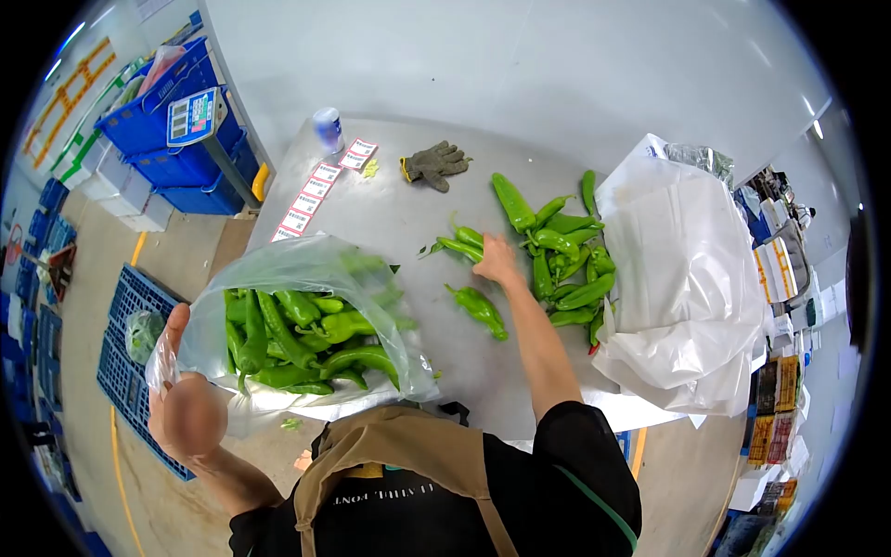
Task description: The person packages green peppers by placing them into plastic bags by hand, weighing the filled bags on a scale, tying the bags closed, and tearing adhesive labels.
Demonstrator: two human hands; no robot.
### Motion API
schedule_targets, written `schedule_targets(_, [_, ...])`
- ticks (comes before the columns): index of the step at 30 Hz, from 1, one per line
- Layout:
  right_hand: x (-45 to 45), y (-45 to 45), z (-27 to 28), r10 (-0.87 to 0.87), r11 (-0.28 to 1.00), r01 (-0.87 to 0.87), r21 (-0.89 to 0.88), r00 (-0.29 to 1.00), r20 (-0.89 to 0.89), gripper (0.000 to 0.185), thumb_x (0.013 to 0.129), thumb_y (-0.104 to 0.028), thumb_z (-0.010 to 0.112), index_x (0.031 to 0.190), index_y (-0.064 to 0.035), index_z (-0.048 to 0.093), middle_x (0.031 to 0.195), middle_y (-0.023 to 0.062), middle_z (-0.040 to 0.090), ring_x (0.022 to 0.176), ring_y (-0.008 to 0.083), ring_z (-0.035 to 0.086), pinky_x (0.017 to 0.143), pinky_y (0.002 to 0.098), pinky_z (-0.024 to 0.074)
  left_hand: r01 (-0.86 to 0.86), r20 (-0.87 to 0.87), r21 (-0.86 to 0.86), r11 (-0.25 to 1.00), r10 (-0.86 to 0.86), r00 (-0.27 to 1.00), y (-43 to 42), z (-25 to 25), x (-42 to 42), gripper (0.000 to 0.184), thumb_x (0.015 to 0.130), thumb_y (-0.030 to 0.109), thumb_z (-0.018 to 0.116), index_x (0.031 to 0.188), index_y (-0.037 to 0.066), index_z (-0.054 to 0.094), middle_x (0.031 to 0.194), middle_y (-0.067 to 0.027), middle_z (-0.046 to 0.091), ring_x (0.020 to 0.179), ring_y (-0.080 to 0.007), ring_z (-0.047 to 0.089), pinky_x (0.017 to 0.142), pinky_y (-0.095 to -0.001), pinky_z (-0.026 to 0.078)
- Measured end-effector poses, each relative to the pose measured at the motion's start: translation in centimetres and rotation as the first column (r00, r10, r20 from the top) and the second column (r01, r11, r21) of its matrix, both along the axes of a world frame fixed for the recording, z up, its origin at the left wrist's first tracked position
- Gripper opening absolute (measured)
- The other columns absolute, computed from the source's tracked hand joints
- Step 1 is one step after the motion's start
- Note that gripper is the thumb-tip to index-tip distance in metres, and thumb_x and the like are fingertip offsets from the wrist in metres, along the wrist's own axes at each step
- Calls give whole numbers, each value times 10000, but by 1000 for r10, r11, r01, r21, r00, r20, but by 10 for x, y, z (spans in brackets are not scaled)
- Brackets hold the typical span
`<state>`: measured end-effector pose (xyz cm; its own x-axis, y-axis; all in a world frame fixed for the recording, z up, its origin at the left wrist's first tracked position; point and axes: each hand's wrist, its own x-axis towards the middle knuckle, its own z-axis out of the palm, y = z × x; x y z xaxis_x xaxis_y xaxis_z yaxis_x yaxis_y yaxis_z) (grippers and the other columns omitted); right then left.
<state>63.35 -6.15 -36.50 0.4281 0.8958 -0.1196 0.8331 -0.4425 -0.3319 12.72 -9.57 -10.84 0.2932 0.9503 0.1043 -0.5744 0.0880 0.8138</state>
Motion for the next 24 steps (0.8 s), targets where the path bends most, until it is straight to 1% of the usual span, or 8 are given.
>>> schedule_targets(6, [-61, -85, 36, -43, 979, 65, 195, 992, -117, 744, 560, -183, 765, 1225, -75, 451, 1080, 226, 514, 979, 392, 537, 829, 457, 458, 22, -115, 57, 998, -15, 993, 9, -5, -3, 641, 817, 99, 558, 1364, -75, 272, 1267, -184, 465, 1068, -195, 534, 889, -257, 438])
schedule_targets(9, [-103, -116, 24, -83, 993, 81, 88, 996, 26, 791, 561, -224, 782, 1252, -91, 421, 1060, 214, 528, 973, 383, 540, 812, 453, 459, 379, 158, 171, 909, -405, 901, 13, 14, 20, 607, 835, 121, 527, 1353, -85, 289, 1270, -212, 457, 994, -207, 576, 824, -273, 474])
schedule_targets(12, [-124, -118, 11, -106, 989, 98, 111, 991, 77, 799, 566, -244, 780, 1260, -99, 412, 1044, 205, 543, 972, 383, 539, 804, 453, 457, -214, -37, 130, 968, 220, 975, 2, -18, 11, 515, 864, 167, 491, 1283, -113, 387, 1013, -197, 585, 567, -126, 572, 506, -189, 445])
schedule_targets(16, [-111, -120, 24, -72, 904, 151, 400, 976, -206, 753, 591, -205, 735, 1253, -42, 415, 1081, 217, 546, 992, 358, 548, 828, 427, 455, -120, -254, 215, 969, 174, 951, -12, 28, 28, 637, 853, 204, 478, 1338, -141, 252, 1099, -156, 421, 959, -157, 456, 788, -218, 348])
schedule_targets(17, [-116, -124, 55, -89, 858, 199, 473, 965, -246, 748, 599, -202, 726, 1253, -20, 411, 1091, 214, 547, 997, 341, 554, 833, 409, 457, -51, -192, 141, 989, 78, 978, -9, 29, 24, 623, 864, 177, 489, 1353, -117, 239, 900, -86, 405, 770, -117, 422, 645, -210, 314])
schedule_targets(19, [-129, -124, 115, 110, 767, 267, 583, 841, -529, 746, 637, -233, 724, 1270, -16, 395, 1135, 192, 534, 1011, 309, 555, 847, 388, 464, 75, -73, 41, 996, -72, 995, -7, 28, 16, 608, 880, 134, 504, 1375, -77, 221, 600, 17, 385, 487, -57, 370, 431, -198, 259])
schedule_targets(21, [-157, -124, 160, 531, 628, 165, 760, 624, -574, 725, 657, -221, 726, 1273, -32, 395, 1171, 178, 513, 1023, 305, 548, 848, 393, 470, 131, -28, 6, 991, -131, 991, -6, 27, 14, 597, 889, 121, 508, 1386, -48, 224, 504, 49, 384, 396, -38, 355, 366, -195, 239])
schedule_targets(24, [-213, -110, 183, 835, 535, 241, 809, -5, -551, 732, 656, -193, 760, 1280, -75, 397, 1218, 168, 482, 1062, 309, 524, 877, 420, 455, 172, -35, 8, 985, -171, 985, -7, 26, 15, 580, 894, 128, 507, 1390, -14, 244, 514, 45, 394, 405, -39, 361, 378, -196, 238])
